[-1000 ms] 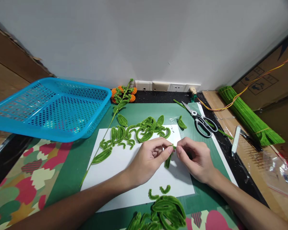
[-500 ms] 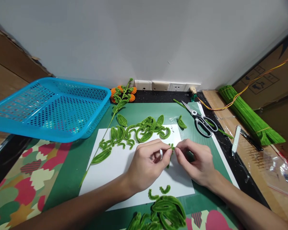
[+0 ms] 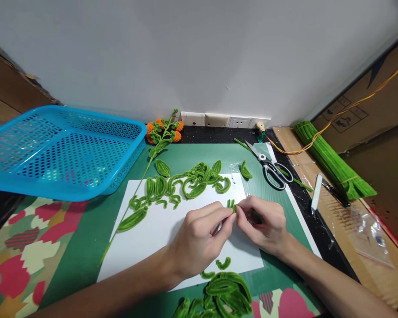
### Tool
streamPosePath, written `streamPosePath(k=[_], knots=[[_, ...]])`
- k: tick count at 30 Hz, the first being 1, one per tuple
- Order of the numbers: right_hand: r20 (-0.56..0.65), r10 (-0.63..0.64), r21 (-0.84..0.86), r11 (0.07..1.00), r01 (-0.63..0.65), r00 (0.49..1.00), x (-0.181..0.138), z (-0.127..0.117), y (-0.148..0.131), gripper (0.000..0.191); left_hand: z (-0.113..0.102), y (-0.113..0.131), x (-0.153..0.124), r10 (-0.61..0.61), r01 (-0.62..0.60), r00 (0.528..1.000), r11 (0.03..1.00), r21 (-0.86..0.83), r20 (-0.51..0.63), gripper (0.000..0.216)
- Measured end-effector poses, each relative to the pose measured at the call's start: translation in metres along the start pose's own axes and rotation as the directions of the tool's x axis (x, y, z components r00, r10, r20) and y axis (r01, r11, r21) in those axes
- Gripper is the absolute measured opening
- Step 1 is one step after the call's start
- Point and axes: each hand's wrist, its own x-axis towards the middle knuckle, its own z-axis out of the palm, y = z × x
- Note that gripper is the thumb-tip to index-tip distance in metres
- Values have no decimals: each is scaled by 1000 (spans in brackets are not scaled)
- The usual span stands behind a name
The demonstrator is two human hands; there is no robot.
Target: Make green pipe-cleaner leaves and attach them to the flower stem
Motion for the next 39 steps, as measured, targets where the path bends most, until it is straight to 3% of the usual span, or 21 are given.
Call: streamPosePath(k=[5,11,17,25,31,39], knots=[[-25,-39,-29,999,39,999,-1,-2,3,13,-2,0,0,-36,37,999,999,-26,40,20],[-41,-54,-50,997,52,998,2,-4,3,11,-6,0,7,-178,190,981,963,-189,79,27],[-21,-114,-48,992,113,993,4,-6,5,12,-5,-4,11,-365,461,887,730,-505,282,35],[-37,-168,-77,983,165,985,3,-7,12,19,-8,-8,14,-370,494,869,603,-627,329,24],[-68,-172,-91,982,165,983,4,-8,6,15,-9,-10,13,-332,499,867,593,-632,373,21],[-87,-112,23,993,114,990,2,-6,2,13,-11,-6,14,-328,472,878,708,-526,348,24]])
